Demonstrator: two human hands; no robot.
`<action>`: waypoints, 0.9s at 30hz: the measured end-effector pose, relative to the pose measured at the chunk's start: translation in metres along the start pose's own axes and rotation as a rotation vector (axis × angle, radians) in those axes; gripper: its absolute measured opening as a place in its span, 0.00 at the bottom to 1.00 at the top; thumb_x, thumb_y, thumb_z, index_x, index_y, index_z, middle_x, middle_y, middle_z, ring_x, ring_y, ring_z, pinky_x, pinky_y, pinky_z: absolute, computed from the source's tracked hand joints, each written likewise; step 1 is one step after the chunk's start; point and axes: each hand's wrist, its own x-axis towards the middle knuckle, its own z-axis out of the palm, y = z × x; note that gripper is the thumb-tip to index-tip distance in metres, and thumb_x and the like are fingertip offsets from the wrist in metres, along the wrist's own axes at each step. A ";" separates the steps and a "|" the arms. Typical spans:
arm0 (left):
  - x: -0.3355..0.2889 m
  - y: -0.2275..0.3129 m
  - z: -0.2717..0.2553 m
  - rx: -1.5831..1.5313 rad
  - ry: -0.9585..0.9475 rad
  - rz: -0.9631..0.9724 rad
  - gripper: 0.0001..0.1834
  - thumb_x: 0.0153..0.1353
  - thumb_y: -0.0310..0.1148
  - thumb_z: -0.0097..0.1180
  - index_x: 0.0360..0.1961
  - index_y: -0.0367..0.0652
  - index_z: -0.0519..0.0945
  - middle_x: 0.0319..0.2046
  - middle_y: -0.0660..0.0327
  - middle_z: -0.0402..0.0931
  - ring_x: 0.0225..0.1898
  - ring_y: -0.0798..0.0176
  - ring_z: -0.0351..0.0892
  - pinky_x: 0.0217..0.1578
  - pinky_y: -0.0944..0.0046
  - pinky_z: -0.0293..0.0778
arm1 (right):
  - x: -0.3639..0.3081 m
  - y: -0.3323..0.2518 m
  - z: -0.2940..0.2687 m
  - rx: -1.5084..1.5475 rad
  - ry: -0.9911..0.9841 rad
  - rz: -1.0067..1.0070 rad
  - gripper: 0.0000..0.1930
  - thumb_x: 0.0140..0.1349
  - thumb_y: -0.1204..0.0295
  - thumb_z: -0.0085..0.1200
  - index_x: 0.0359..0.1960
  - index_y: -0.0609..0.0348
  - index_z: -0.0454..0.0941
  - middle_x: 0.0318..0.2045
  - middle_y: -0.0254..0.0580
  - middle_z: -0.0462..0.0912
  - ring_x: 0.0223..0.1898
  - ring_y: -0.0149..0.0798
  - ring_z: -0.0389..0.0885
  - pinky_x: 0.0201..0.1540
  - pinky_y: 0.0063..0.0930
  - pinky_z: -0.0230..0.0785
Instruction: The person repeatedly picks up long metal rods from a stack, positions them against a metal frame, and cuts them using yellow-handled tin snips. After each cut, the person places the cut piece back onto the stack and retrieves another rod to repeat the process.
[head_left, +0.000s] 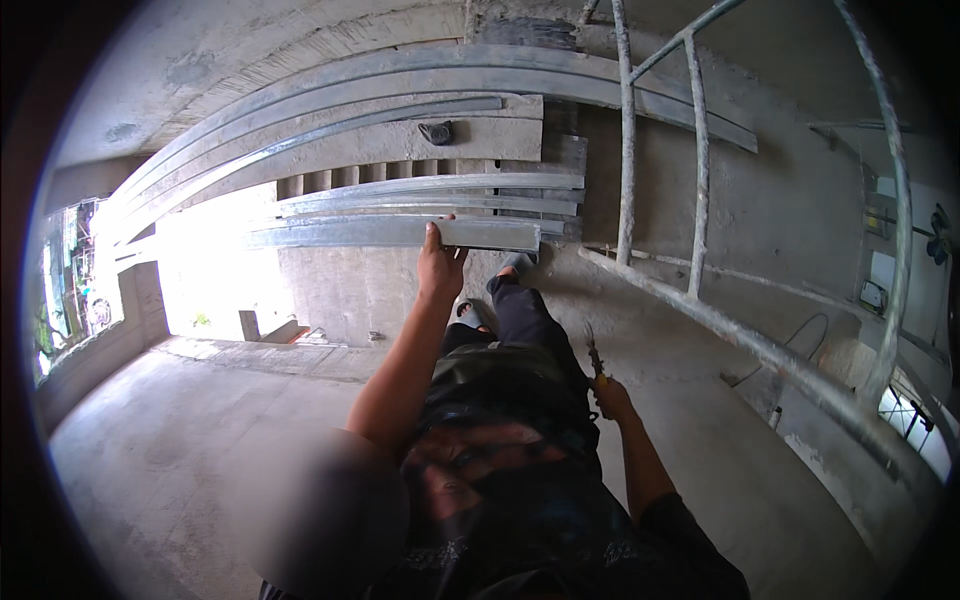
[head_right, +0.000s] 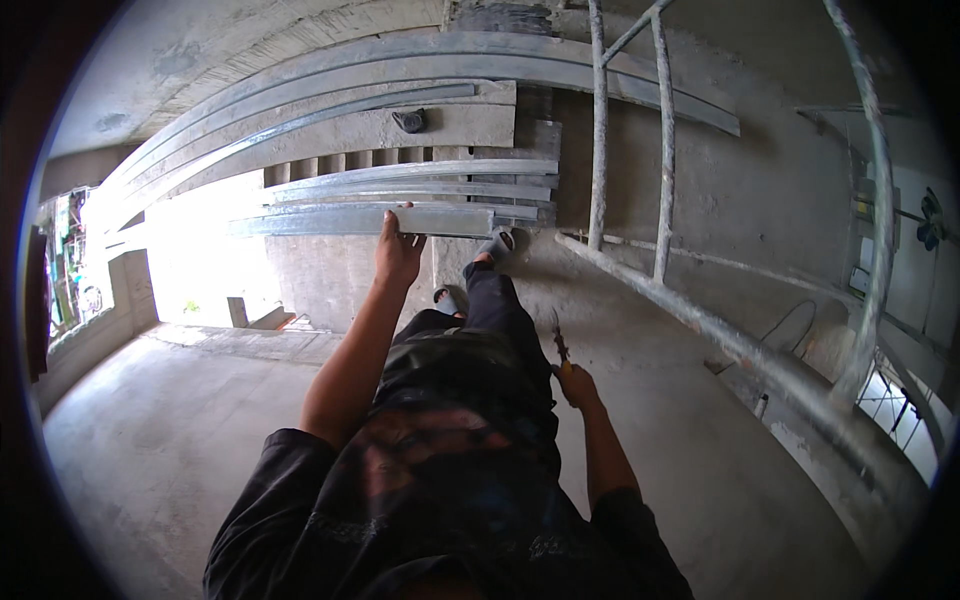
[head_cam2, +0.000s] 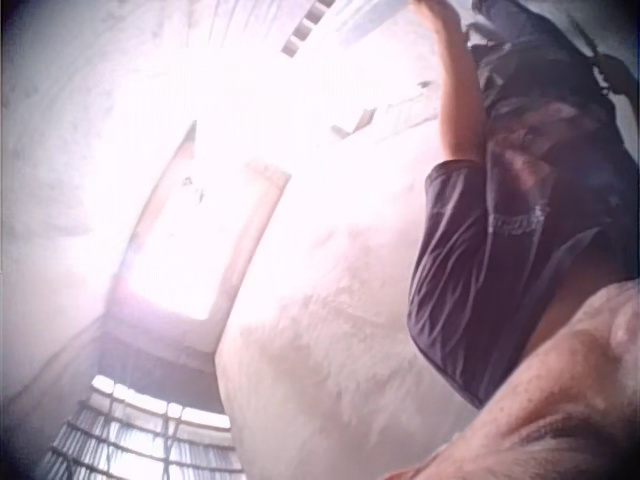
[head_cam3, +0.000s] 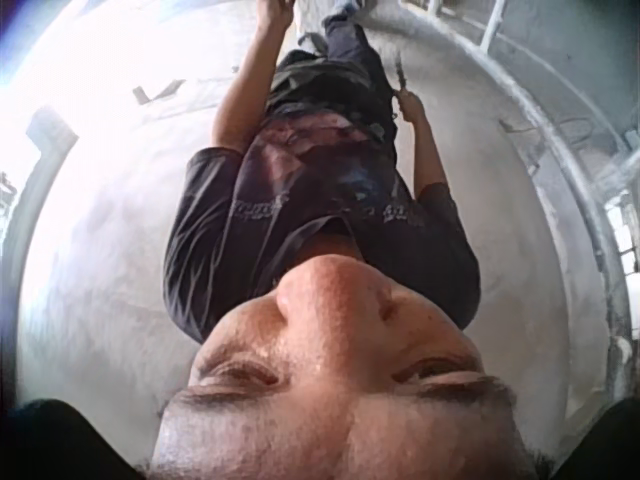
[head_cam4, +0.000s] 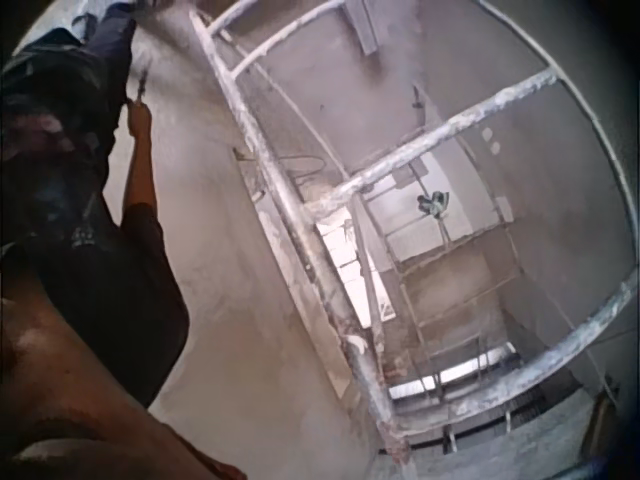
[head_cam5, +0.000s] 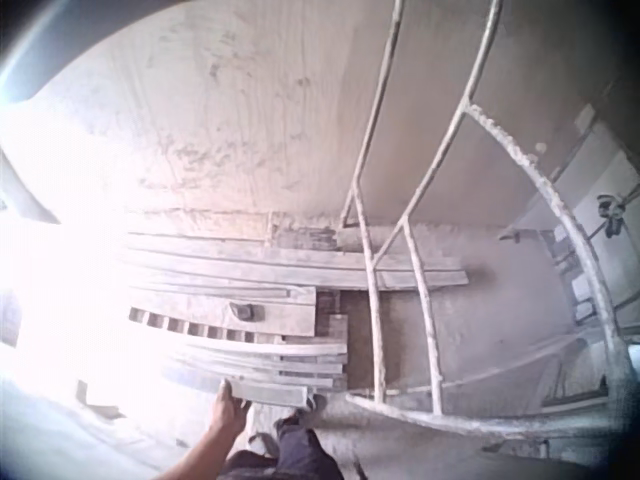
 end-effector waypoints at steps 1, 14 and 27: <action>0.014 0.001 0.004 -0.004 0.003 0.012 0.28 0.78 0.52 0.41 0.69 0.46 0.65 0.69 0.63 0.67 0.71 0.56 0.60 0.73 0.45 0.51 | 0.012 -0.016 -0.010 -0.003 0.001 0.010 0.30 0.63 0.43 0.58 0.36 0.65 0.79 0.28 0.48 0.83 0.30 0.47 0.82 0.34 0.42 0.73; 0.209 0.011 0.074 -0.075 -0.041 0.134 0.24 0.75 0.52 0.48 0.61 0.49 0.74 0.56 0.57 0.75 0.58 0.54 0.72 0.59 0.48 0.70 | 0.096 -0.150 -0.081 0.377 -0.016 -0.152 0.17 0.67 0.54 0.59 0.29 0.52 0.73 0.18 0.29 0.72 0.16 0.27 0.71 0.19 0.26 0.63; 0.450 0.029 0.155 -0.005 0.230 0.296 0.28 0.69 0.49 0.57 0.59 0.39 0.68 0.42 0.56 0.72 0.36 0.62 0.72 0.31 0.58 0.71 | 0.169 -0.217 0.014 -0.031 0.357 -0.252 0.30 0.68 0.48 0.58 0.48 0.70 0.74 0.43 0.63 0.82 0.45 0.64 0.81 0.50 0.48 0.71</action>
